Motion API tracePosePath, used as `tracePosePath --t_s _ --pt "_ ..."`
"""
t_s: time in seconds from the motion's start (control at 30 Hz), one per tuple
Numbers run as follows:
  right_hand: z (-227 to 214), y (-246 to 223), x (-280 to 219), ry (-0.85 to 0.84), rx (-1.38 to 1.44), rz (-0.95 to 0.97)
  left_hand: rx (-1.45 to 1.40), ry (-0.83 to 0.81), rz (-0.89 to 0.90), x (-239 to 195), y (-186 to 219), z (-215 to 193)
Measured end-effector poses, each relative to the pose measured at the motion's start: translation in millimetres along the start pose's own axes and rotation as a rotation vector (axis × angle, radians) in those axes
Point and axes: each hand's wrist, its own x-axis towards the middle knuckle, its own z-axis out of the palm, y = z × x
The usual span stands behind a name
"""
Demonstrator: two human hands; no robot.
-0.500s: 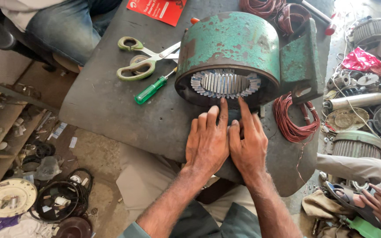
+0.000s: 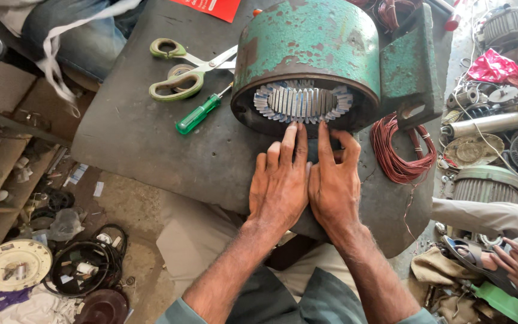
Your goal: The person winds copper wire into the slots of a motor stator by hand, inserting and adjusting the coil within the laminated core. A coworker works on a separate stator nearby. The person continues to feed and seat the wire into the stator slots throughout the clip.
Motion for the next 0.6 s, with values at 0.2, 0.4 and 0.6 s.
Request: tracePosePath --t_s 0.2,0.4,0.6 --pt "-3.3 -2.1 2.4 -0.040 -0.055 -0.038 -0.003 -0.062 0.015 1.0 -1.8 1.5" --pt "-1.7 0.3 2.0 -0.058 -0.102 -0.044 -0.015 -0.083 -0.003 -0.2 -1.6 2.3" --pt "-2.8 -1.3 1.3 -0.029 -0.274 -0.122 0.003 -0.062 -0.002 0.2 -1.2 2.7"
